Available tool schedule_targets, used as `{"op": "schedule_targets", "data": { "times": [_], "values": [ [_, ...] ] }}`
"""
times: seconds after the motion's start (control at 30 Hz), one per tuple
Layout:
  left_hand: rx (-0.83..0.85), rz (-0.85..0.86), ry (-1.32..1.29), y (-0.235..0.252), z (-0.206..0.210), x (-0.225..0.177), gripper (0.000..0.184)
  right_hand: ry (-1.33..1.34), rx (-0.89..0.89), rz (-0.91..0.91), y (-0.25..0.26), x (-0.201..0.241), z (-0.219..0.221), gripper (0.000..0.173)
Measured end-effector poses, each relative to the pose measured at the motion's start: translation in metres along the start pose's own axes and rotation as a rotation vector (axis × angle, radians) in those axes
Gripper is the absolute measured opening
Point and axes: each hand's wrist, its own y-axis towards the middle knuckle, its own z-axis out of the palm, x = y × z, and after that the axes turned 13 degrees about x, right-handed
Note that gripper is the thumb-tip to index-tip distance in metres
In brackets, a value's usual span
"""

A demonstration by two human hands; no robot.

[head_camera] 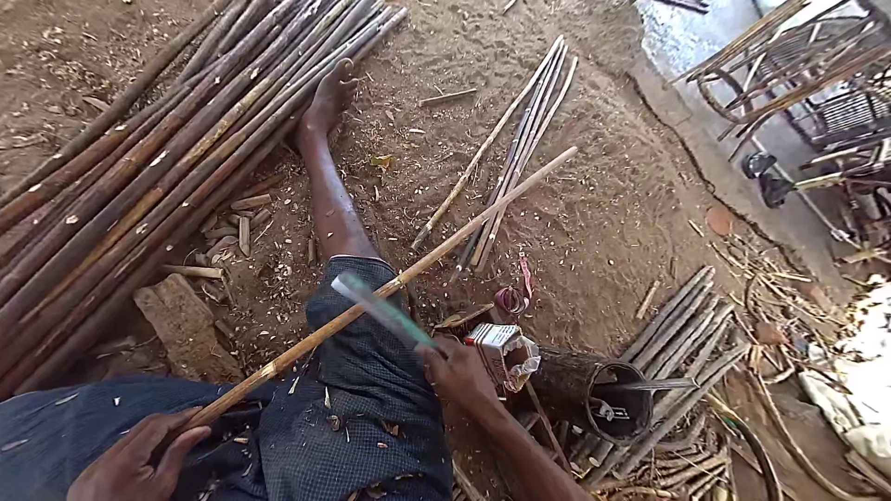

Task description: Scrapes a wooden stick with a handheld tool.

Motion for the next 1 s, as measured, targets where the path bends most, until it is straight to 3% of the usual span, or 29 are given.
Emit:
{"op": "schedule_targets", "data": {
  "times": [0.1,0.2,0.23,0.33,0.37,0.47,0.5,0.63,0.77,0.9,1.0],
  "values": [
    [-0.042,-0.009,0.018,0.000,0.016,0.013,0.054,0.205,-0.199,0.067,0.014,-0.016,-0.013,0.058],
    [-0.100,-0.005,0.049,-0.003,0.018,0.011,0.052,-0.124,0.075,-0.031,-0.006,0.007,0.004,0.050],
    [-0.084,0.001,0.053,-0.003,0.014,0.004,0.051,-0.135,0.082,-0.024,-0.008,0.007,0.002,0.051],
    [-0.116,-0.042,0.053,-0.002,0.026,0.009,0.056,0.147,-0.184,0.058,0.006,-0.013,-0.023,0.061],
    [-0.139,-0.065,0.037,-0.003,0.029,0.005,0.057,0.150,-0.190,0.058,0.007,-0.011,-0.022,0.061],
    [-0.134,-0.009,0.044,-0.005,0.022,-0.003,0.048,-0.118,0.132,-0.043,-0.010,0.016,0.001,0.052],
    [-0.099,0.006,0.046,-0.004,0.017,-0.003,0.046,-0.123,0.137,-0.036,-0.011,0.017,-0.001,0.052],
    [-0.038,-0.002,0.056,0.001,0.012,0.003,0.049,0.185,-0.222,0.034,0.017,-0.022,-0.018,0.061],
    [-0.119,-0.006,0.089,0.005,0.014,0.005,0.054,-0.112,0.028,-0.071,-0.003,-0.001,0.001,0.049],
    [-0.106,0.000,0.092,0.011,0.016,0.005,0.053,0.168,-0.226,0.016,0.020,-0.015,-0.020,0.060],
    [-0.042,0.000,0.092,0.009,0.008,0.012,0.055,-0.095,0.013,-0.105,0.003,0.005,0.005,0.047]
  ]
}}
